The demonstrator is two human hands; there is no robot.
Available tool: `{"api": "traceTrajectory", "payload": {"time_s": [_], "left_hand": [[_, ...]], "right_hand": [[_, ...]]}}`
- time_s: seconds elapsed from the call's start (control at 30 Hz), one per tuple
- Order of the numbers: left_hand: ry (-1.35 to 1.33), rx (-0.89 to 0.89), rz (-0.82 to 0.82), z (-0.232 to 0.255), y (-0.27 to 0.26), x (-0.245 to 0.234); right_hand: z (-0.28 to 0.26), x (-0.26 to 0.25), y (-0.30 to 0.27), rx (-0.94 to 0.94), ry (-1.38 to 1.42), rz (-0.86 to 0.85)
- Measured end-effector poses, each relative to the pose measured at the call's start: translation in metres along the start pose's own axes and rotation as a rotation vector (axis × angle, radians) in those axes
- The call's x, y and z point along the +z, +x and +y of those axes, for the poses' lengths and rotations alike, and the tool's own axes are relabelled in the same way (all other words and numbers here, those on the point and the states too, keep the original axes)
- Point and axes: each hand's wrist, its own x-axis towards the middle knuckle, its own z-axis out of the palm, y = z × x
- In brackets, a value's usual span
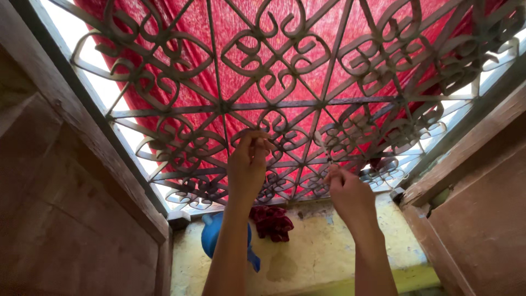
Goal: The person paints a decorative metal window grille using a small brush. They dip the brush into a blue container of paint and apply it to the intricate patterns of the grille, occasionally wiping the surface with a red cloth.
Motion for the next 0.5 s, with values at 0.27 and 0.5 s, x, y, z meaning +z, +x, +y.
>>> {"api": "traceTrajectory", "payload": {"time_s": [0.27,0.5], "left_hand": [[-0.010,0.013,-0.015,-0.002,0.007,0.000],[-0.094,-0.056,-0.039,0.002,0.028,-0.007]], "right_hand": [[-0.003,0.000,0.010,-0.127,0.130,0.150],[0.006,0.010,0.020,-0.336,-0.077,0.212]]}}
